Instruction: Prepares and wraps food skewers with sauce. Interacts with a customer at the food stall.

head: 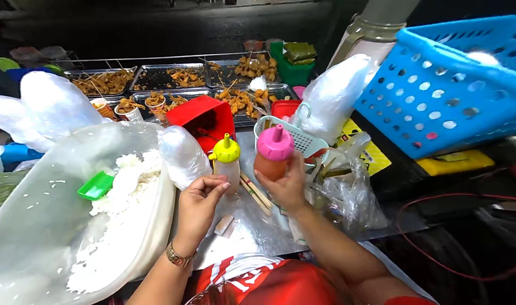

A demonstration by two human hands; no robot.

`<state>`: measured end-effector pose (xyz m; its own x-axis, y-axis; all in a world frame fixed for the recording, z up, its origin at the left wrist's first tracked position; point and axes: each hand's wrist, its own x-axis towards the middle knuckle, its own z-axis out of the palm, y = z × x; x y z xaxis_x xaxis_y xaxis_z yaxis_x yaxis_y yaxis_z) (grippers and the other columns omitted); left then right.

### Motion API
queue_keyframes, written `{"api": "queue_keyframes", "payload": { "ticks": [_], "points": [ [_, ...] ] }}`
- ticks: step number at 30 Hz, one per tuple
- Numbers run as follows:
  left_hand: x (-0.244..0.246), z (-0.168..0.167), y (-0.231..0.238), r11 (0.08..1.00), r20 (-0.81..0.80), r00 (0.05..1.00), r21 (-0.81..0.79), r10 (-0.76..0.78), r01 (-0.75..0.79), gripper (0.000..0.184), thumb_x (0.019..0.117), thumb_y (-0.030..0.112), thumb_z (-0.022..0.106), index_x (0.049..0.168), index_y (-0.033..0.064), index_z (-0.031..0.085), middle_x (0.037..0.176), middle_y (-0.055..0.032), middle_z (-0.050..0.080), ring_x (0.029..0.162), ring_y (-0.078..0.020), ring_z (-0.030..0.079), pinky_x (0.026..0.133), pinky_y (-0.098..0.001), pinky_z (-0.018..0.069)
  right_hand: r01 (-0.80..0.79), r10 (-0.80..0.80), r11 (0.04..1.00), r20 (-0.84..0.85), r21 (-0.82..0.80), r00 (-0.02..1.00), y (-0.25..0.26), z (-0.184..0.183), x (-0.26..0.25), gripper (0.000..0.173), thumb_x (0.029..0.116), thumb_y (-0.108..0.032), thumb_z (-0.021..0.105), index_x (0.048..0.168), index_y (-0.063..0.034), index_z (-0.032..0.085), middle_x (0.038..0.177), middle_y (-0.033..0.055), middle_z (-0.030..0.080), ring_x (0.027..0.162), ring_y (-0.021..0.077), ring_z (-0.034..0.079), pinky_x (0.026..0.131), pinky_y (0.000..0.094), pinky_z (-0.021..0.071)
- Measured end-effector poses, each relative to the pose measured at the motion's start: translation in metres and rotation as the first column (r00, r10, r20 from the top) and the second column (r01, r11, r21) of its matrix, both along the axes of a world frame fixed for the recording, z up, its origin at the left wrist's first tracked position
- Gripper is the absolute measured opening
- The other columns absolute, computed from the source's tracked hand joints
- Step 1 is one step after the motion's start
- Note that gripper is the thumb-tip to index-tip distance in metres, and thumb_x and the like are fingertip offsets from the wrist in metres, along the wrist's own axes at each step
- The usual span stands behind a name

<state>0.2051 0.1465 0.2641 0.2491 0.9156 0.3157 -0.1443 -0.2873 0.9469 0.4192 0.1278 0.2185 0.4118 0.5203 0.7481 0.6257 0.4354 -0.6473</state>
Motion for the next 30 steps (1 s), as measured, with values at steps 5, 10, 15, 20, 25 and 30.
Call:
{"api": "queue_keyframes", "payload": {
  "ticks": [5, 10, 15, 20, 25, 30],
  "points": [
    [0.003, 0.003, 0.0, 0.997, -0.028, 1.0, 0.081, -0.01, 0.012, 0.015, 0.0831, -0.003, 0.077, 0.094, 0.0035, 0.069, 0.086, 0.0009, 0.075, 0.076, -0.0088, 0.073, 0.076, -0.0255, 0.0626, 0.0, 0.023, 0.998, 0.378, -0.062, 0.926, -0.046, 0.034, 0.025, 0.07, 0.0732, -0.023, 0.085, 0.134, -0.0053, 0.057, 0.128, 0.018, 0.066, 0.117, 0.0286, 0.064, 0.099, 0.0445, 0.0538],
    [-0.002, 0.005, 0.001, 0.969, -0.139, 0.988, 0.245, 0.073, -0.037, 0.017, 0.0857, 0.003, 0.078, 0.102, -0.0002, 0.071, 0.091, 0.0008, 0.075, 0.08, -0.0044, 0.072, 0.078, -0.0225, 0.0616, 0.093, 0.083, 0.961, 0.59, -0.262, 0.803, -0.068, 0.048, 0.044, 0.065, 0.0739, -0.028, 0.081, 0.136, -0.0147, 0.066, 0.121, 0.0137, 0.071, 0.108, 0.0362, 0.067, 0.089, 0.0585, 0.053],
    [-0.007, 0.003, 0.002, 0.922, -0.211, 0.97, 0.387, 0.122, -0.032, 0.02, 0.0882, 0.008, 0.077, 0.104, -0.0024, 0.073, 0.096, -0.0027, 0.075, 0.085, -0.0048, 0.072, 0.082, -0.0219, 0.0611, 0.154, 0.102, 0.938, 0.672, -0.31, 0.733, -0.072, 0.053, 0.05, 0.068, 0.0703, -0.025, 0.08, 0.137, -0.0188, 0.066, 0.121, 0.0155, 0.07, 0.107, 0.0418, 0.067, 0.083, 0.0635, 0.0522],
    [-0.008, 0.004, 0.003, 0.773, -0.407, 0.875, 0.632, 0.264, 0.06, 0.018, 0.0947, 0.016, 0.07, 0.103, 0.0013, 0.077, 0.097, -0.0079, 0.075, 0.09, -0.0084, 0.072, 0.088, -0.0208, 0.0567, 0.181, 0.125, 0.936, 0.763, -0.303, 0.634, -0.068, 0.06, 0.053, 0.067, 0.0684, -0.023, 0.08, 0.134, -0.0217, 0.068, 0.119, 0.0167, 0.071, 0.108, 0.0431, 0.067, 0.084, 0.063, 0.0516],
    [-0.003, 0.002, 0.004, 0.774, -0.509, 0.825, 0.615, 0.246, 0.148, 0.02, 0.0968, 0.019, 0.066, 0.103, 0.0037, 0.078, 0.096, -0.0093, 0.075, 0.09, -0.0128, 0.072, 0.086, -0.0229, 0.0567, 0.162, 0.149, 0.956, 0.882, -0.244, 0.447, -0.059, 0.093, 0.061, 0.063, 0.0702, -0.011, 0.079, 0.131, -0.024, 0.07, 0.114, 0.0193, 0.071, 0.107, 0.0433, 0.067, 0.086, 0.0627, 0.0511],
    [0.017, 0.02, -0.002, 0.889, -0.526, 0.848, 0.418, 0.069, 0.187, 0.021, 0.0956, 0.02, 0.069, 0.101, 0.002, 0.078, 0.095, -0.009, 0.074, 0.091, -0.0103, 0.071, 0.087, -0.0245, 0.0566, 0.078, 0.154, 0.981, 0.961, -0.175, 0.228, -0.049, 0.15, 0.058, 0.056, 0.0826, 0.005, 0.072, 0.133, -0.0177, 0.069, 0.119, 0.0235, 0.069, 0.114, 0.0451, 0.064, 0.101, 0.064, 0.0447]
  ]
}}
